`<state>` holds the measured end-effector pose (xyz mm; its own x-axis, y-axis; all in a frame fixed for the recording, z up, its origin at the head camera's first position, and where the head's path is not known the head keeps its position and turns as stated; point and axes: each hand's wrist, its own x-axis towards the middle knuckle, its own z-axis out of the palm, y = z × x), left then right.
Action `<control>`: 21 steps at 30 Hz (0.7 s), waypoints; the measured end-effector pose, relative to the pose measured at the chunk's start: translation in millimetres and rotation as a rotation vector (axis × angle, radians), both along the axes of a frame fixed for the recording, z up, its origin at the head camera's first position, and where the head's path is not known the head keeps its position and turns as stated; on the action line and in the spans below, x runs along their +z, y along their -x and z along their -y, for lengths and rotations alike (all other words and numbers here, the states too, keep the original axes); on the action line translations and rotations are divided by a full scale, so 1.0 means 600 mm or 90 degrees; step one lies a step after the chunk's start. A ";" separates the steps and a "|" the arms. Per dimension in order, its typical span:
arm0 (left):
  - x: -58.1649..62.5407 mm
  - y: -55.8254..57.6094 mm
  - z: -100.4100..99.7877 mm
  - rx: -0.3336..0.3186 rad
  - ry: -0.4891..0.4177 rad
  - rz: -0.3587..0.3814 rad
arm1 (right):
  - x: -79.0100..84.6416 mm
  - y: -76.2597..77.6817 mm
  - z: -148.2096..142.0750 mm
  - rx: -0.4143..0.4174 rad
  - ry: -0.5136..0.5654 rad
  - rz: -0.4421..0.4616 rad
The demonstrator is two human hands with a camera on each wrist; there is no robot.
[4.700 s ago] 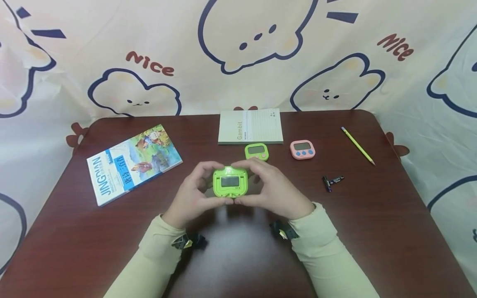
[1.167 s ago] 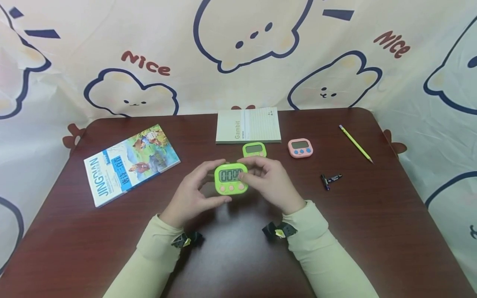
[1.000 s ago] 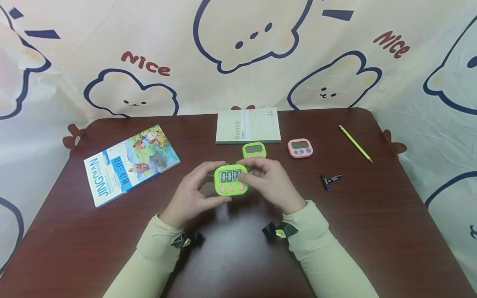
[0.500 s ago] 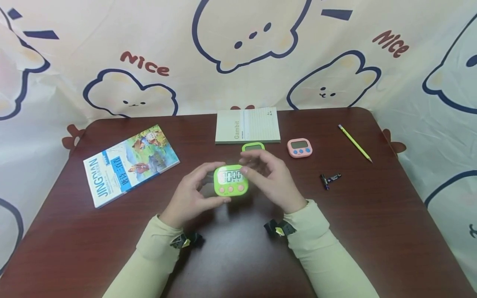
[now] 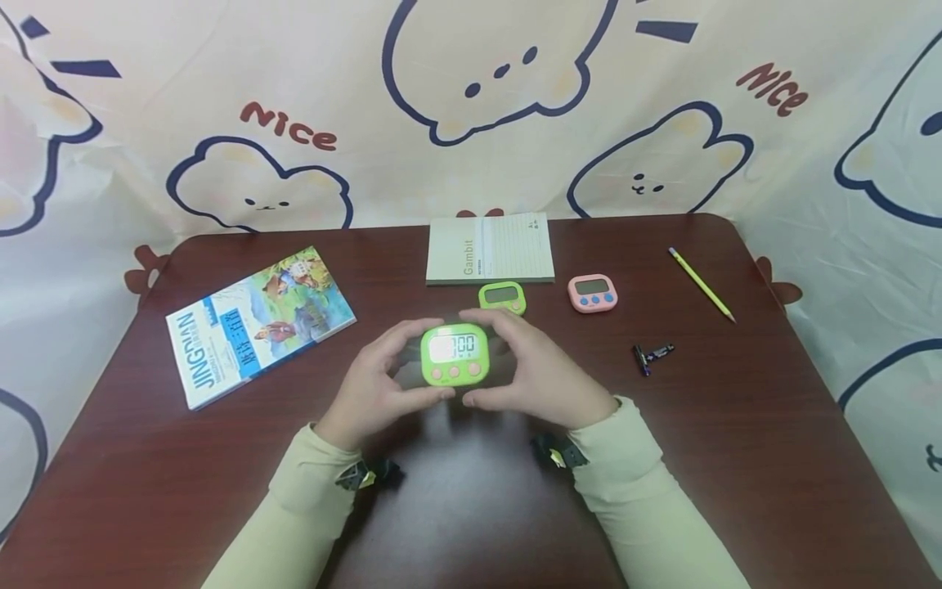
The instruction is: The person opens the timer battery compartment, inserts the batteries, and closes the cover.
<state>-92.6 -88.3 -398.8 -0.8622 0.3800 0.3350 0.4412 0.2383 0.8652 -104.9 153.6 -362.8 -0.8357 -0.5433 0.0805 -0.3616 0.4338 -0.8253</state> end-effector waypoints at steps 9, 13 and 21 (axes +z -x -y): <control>0.001 0.000 -0.002 0.004 0.006 0.000 | 0.003 0.001 0.000 -0.016 -0.023 -0.028; 0.000 0.001 -0.002 0.007 0.011 0.007 | -0.001 0.003 0.002 -0.013 -0.006 -0.056; -0.004 0.012 0.009 0.028 0.084 0.010 | -0.033 0.012 0.013 -0.034 -0.012 -0.069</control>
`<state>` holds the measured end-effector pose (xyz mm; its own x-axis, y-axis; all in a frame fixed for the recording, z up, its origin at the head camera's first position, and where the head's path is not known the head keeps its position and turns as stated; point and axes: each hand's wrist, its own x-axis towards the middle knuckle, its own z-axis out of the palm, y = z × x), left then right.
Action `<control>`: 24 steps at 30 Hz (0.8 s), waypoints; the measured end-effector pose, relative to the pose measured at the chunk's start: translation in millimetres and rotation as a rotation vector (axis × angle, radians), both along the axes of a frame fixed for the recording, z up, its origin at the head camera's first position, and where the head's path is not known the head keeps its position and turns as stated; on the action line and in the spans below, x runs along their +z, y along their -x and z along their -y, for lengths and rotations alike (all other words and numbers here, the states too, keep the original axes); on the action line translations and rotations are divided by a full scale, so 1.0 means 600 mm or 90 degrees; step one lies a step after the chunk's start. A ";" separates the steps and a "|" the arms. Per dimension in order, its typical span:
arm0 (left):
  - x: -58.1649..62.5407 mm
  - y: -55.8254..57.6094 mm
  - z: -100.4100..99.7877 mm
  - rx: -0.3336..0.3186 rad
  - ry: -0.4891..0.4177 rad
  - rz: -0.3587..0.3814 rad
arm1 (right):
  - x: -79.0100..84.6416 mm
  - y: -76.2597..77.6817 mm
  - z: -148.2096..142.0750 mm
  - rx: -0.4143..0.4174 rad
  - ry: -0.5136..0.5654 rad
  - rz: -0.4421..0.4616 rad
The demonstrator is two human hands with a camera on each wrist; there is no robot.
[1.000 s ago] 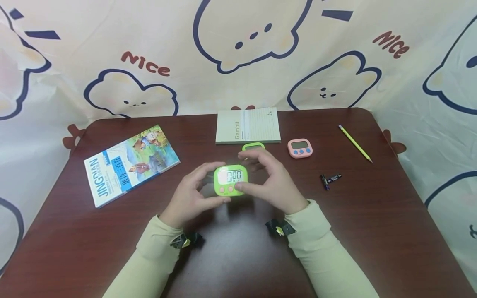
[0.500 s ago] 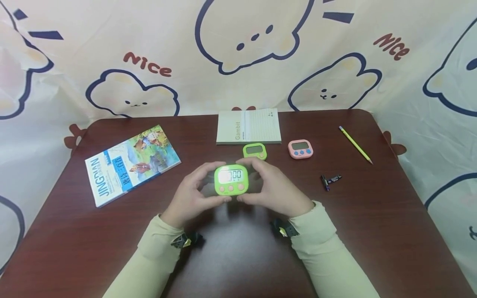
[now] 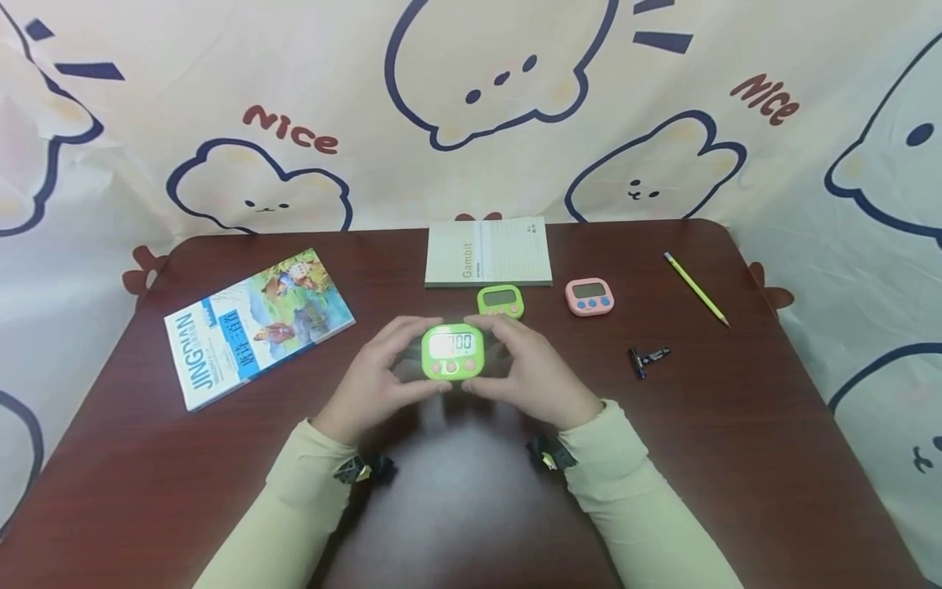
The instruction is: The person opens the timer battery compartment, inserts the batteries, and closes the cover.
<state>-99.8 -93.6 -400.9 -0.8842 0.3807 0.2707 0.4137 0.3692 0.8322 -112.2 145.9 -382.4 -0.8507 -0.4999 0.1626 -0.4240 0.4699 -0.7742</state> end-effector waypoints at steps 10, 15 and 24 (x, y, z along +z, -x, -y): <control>-0.009 0.022 0.028 0.072 0.134 0.007 | -0.031 0.025 0.041 -0.038 -0.027 -0.030; -0.016 0.037 0.033 0.112 0.155 0.057 | -0.042 0.045 0.057 -0.063 -0.029 0.040; -0.038 0.068 0.039 0.143 0.174 0.135 | -0.072 0.077 0.087 -0.099 0.020 0.156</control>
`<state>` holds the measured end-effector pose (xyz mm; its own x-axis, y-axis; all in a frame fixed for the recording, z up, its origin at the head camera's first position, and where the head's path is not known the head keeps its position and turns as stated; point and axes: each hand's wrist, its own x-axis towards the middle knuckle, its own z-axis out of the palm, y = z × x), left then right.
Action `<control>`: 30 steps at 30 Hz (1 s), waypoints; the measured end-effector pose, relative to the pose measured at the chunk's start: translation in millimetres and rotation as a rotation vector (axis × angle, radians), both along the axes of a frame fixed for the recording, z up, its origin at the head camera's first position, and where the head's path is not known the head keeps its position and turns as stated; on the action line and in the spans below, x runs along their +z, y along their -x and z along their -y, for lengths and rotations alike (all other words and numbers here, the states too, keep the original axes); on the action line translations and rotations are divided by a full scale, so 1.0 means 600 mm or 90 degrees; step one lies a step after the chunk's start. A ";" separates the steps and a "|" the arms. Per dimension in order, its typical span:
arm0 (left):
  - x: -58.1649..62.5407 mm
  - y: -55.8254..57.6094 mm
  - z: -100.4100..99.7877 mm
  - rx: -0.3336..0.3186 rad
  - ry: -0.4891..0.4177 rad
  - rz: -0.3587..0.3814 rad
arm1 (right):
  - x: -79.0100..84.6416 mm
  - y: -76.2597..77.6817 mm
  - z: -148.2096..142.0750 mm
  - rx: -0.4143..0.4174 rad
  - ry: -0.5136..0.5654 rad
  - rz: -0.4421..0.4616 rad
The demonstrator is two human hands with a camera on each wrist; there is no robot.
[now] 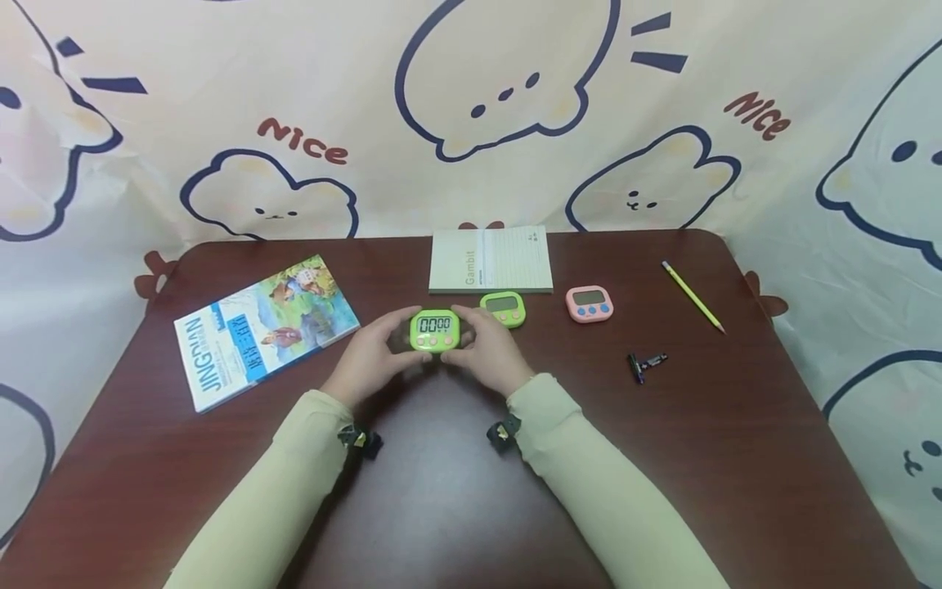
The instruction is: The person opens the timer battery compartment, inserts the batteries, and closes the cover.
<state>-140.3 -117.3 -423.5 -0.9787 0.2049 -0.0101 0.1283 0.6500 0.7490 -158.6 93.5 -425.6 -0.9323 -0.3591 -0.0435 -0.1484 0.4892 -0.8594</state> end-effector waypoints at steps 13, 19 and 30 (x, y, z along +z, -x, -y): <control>-0.032 0.042 0.011 0.057 -0.029 0.083 | -0.029 0.038 0.047 -0.033 -0.041 0.044; -0.031 0.051 0.009 0.080 -0.013 0.081 | -0.028 0.050 0.060 -0.049 -0.059 0.050; -0.030 0.062 0.010 0.098 0.012 0.086 | -0.023 0.060 0.071 -0.046 -0.141 0.012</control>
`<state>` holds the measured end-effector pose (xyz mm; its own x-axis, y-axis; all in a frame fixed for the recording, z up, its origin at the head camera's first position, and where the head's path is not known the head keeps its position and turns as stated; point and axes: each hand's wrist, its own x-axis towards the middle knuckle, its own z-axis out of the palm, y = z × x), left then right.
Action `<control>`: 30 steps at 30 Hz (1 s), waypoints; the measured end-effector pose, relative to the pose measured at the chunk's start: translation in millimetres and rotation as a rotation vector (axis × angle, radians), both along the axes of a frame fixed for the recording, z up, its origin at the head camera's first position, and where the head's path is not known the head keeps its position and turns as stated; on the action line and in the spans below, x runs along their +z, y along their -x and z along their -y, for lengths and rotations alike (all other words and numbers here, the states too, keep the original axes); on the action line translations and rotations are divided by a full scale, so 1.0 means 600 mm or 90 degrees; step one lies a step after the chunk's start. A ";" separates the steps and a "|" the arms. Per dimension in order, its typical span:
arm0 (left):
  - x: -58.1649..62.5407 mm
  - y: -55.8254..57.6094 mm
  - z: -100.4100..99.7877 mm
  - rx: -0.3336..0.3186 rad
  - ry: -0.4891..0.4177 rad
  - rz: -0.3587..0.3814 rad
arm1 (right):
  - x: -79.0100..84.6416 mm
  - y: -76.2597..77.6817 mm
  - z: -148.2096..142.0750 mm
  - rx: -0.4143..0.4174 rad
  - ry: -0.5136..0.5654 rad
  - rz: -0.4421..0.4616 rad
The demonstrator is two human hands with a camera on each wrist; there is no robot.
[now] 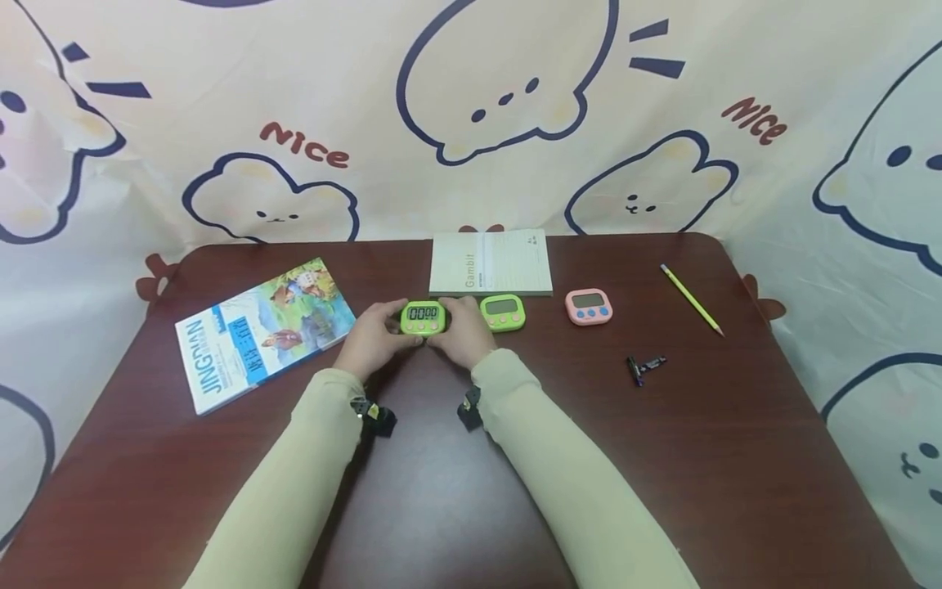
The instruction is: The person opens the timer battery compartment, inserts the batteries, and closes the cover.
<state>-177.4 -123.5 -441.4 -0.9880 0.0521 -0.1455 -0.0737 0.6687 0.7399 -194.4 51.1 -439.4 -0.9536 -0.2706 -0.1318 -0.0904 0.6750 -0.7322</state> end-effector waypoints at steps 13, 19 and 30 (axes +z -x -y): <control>-0.008 0.000 0.000 0.027 -0.020 0.000 | -0.010 0.000 -0.006 -0.017 0.025 -0.020; -0.010 0.001 0.000 0.029 -0.031 -0.006 | -0.010 -0.001 -0.004 -0.027 0.032 -0.023; -0.009 0.000 0.000 0.030 -0.032 -0.002 | -0.013 -0.003 -0.003 -0.035 0.038 -0.029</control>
<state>-177.5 -123.3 -446.8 -0.9901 0.0130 -0.1401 -0.1010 0.6269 0.7725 -192.5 53.1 -447.4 -0.9719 -0.2240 -0.0728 -0.0890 0.6353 -0.7671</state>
